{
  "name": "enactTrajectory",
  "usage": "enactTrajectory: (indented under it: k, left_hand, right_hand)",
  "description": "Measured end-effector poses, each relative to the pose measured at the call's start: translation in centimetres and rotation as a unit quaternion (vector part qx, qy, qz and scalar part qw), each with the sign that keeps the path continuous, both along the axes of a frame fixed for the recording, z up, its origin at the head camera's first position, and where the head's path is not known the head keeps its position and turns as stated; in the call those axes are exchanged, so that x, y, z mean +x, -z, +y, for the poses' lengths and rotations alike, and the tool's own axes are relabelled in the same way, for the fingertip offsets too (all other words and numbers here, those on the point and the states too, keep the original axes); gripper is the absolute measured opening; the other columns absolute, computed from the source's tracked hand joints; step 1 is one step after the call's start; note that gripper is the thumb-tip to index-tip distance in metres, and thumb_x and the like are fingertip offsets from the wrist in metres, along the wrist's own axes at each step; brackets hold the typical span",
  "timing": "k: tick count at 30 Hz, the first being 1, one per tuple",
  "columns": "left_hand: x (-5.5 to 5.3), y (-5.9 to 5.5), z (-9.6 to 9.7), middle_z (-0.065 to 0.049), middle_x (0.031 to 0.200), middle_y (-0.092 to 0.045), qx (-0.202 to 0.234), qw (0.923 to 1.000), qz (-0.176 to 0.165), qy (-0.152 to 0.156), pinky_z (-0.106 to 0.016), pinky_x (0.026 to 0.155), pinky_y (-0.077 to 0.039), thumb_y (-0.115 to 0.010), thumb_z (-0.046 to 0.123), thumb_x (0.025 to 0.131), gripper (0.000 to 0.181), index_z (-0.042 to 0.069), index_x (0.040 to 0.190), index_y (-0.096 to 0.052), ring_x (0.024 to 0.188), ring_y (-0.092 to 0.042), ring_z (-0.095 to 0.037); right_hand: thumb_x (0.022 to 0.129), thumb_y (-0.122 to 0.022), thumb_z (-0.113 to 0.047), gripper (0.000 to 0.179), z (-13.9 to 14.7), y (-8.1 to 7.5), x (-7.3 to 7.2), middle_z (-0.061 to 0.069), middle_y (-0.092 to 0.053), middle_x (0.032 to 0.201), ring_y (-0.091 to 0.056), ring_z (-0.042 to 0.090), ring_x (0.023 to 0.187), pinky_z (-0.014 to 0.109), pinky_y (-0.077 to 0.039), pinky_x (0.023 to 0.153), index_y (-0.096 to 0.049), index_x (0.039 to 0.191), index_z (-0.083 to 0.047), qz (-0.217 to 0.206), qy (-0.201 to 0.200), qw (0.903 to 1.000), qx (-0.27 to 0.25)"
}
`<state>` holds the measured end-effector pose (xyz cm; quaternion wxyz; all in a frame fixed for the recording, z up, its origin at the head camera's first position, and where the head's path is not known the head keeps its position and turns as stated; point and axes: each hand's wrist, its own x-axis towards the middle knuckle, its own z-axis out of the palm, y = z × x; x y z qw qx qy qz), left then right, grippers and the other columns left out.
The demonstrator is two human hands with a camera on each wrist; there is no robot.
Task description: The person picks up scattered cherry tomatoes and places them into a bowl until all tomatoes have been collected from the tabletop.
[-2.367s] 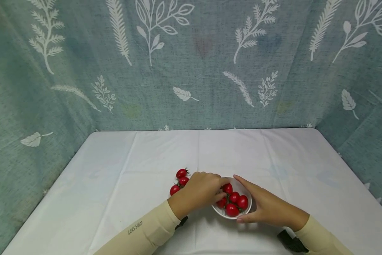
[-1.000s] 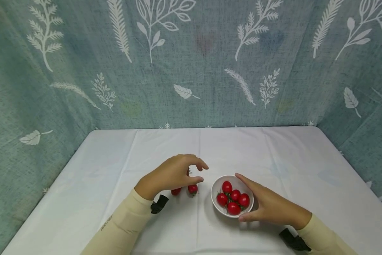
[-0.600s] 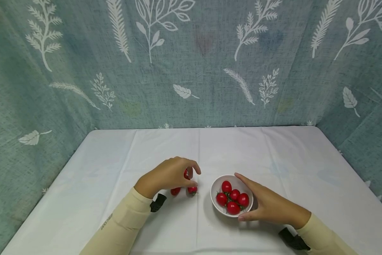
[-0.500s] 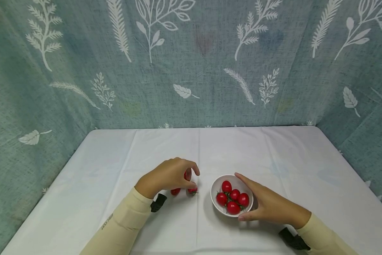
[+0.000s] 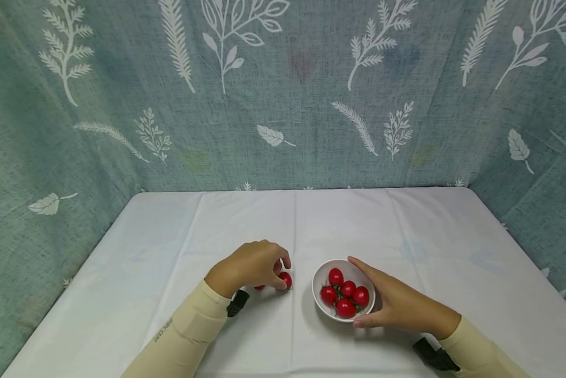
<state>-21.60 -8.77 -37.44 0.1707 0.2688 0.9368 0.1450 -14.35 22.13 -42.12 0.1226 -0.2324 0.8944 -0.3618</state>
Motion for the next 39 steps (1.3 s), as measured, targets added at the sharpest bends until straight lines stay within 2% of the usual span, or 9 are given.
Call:
enactTrajectory:
  k: [9, 20, 29, 39]
  left_hand:
    - [-0.04, 0.45, 0.39, 0.010, 0.074, -0.060, -0.006, 0.9997, 0.018, 0.012, -0.032, 0.070, -0.046, -0.089, 0.029, 0.073, 0.028, 0.020, 0.095, -0.074, 0.069, -0.055, -0.008]
    - [0.05, 0.73, 0.58, 0.009, 0.071, -0.060, 0.006, 0.9995, 0.009, 0.030, -0.029, 0.065, -0.046, -0.087, 0.026, 0.074, 0.019, 0.025, 0.083, -0.071, 0.068, -0.055, -0.007]
    - [0.23, 0.72, 0.70, 0.012, 0.072, -0.062, 0.007, 0.9992, 0.001, 0.039, -0.027, 0.068, -0.047, -0.087, 0.025, 0.074, 0.020, 0.025, 0.085, -0.070, 0.070, -0.055, -0.006]
    - [0.19, 0.87, 0.58, 0.009, 0.070, -0.060, 0.020, 0.9988, -0.006, 0.045, -0.025, 0.064, -0.046, -0.088, 0.025, 0.073, 0.025, 0.021, 0.084, -0.066, 0.068, -0.054, -0.007]
  right_hand:
    - [0.070, -0.085, -0.056, 0.119, 0.08, 0.05, -0.05, 0.006, -0.032, 0.162, -0.035, 0.032, 0.148, 0.058, -0.034, 0.113, -0.019, 0.161, -0.019, -0.008, 0.010, 0.9999, 0.001]
    - [0.071, -0.084, -0.057, 0.118, 0.02, 0.09, -0.01, 0.009, -0.033, 0.161, -0.037, 0.034, 0.147, 0.059, -0.035, 0.112, -0.019, 0.161, -0.019, -0.002, 0.004, 1.0000, 0.002]
    - [0.069, -0.085, -0.058, 0.119, 0.19, 0.22, -0.03, 0.007, -0.033, 0.162, -0.037, 0.032, 0.147, 0.058, -0.034, 0.113, -0.019, 0.161, -0.020, -0.006, 0.011, 0.9999, 0.006]
    - [0.070, -0.084, -0.057, 0.118, 0.13, 0.32, -0.04, 0.009, -0.033, 0.161, -0.037, 0.034, 0.147, 0.059, -0.034, 0.112, -0.019, 0.161, -0.017, -0.003, 0.010, 0.9999, 0.006]
